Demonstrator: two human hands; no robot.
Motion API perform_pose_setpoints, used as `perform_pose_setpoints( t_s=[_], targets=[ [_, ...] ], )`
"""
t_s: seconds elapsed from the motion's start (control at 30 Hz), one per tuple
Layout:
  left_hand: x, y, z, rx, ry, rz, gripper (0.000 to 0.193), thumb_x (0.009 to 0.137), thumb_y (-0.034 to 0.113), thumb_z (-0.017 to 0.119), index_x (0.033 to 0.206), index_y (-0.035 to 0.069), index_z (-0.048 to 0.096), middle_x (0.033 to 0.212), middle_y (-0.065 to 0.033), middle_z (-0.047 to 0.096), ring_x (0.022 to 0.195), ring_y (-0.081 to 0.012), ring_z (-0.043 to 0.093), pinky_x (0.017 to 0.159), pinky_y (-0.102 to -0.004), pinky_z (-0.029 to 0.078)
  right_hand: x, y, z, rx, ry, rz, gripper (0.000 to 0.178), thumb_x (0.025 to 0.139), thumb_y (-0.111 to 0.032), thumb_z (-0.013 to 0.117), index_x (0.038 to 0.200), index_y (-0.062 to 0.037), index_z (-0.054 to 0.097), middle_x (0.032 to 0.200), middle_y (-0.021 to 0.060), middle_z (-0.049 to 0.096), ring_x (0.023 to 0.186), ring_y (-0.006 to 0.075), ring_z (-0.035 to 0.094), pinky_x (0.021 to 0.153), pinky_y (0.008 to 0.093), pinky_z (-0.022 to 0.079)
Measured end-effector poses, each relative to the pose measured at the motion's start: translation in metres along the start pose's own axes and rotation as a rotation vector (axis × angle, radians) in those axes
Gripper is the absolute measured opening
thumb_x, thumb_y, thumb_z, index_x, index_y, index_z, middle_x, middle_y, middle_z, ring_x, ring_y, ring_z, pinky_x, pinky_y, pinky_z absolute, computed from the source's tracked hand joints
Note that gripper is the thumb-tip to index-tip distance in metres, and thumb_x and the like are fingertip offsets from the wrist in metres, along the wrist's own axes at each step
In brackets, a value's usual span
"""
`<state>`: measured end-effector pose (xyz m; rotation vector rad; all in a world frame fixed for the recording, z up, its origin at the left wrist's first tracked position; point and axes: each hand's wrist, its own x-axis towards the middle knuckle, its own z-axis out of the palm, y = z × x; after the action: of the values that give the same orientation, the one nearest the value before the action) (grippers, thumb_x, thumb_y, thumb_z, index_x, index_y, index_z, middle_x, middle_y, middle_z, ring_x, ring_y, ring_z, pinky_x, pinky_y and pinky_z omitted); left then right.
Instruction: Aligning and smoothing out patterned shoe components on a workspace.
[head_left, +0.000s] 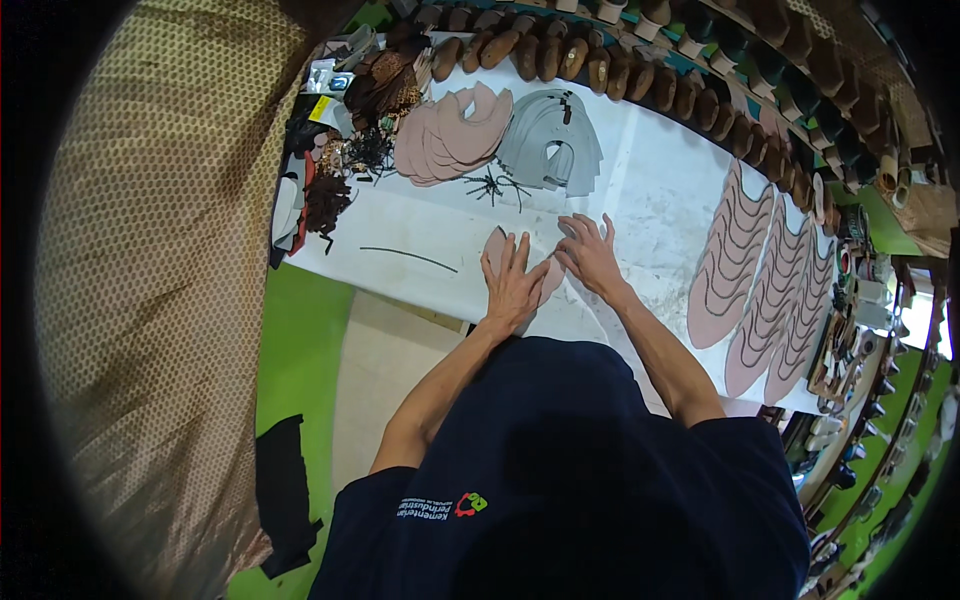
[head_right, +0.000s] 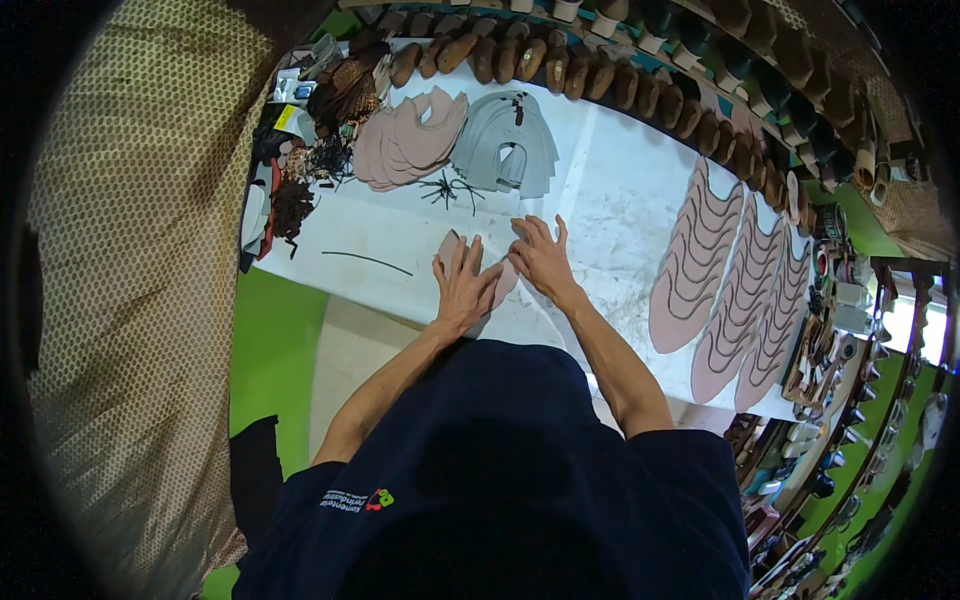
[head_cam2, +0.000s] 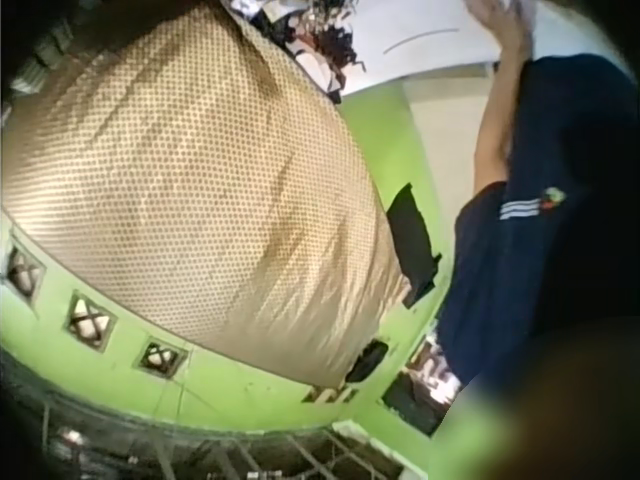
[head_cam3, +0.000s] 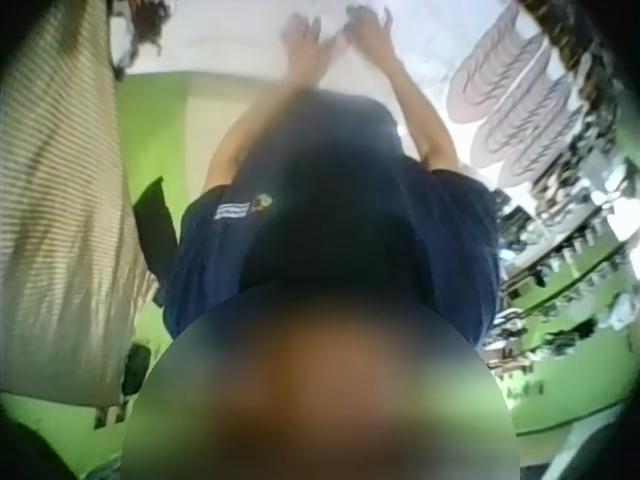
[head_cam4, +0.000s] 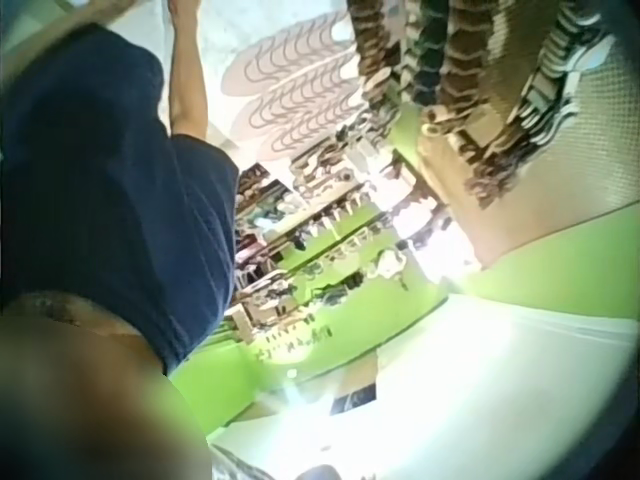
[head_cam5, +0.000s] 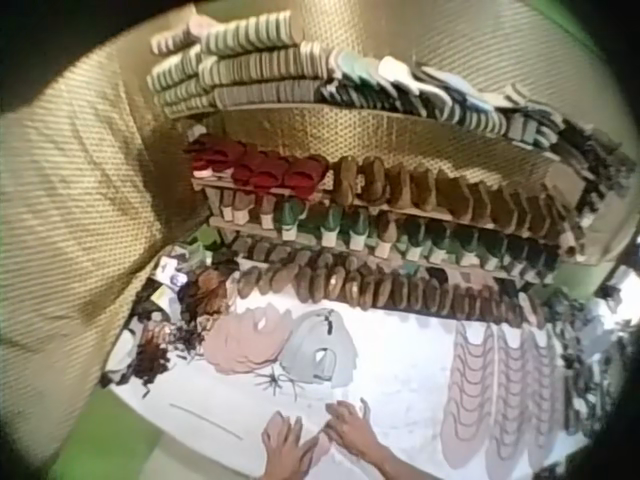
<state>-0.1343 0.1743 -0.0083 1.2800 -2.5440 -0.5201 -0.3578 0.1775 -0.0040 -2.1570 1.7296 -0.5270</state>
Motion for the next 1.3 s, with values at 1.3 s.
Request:
perform_pose_setpoints(
  t_s=[1.3],
  targets=[
    [0.019, 0.0, -0.008, 0.074, -0.093, 0.037, 0.036, 0.098, 0.03, 0.068, 0.133, 0.03, 0.073, 0.175, -0.0163, 0.028, 0.161, -0.0414, 0.021, 0.116, -0.0786, 0.012, -0.009, 0.012, -0.005, 0.045, 0.071, 0.21, 0.028, 0.093, -0.036, 0.077, 0.111, -0.0153, 0.081, 0.147, 0.0073, 0.059, 0.144, 0.0272, 0.047, 0.122, 0.0711, 0.016]
  ],
)
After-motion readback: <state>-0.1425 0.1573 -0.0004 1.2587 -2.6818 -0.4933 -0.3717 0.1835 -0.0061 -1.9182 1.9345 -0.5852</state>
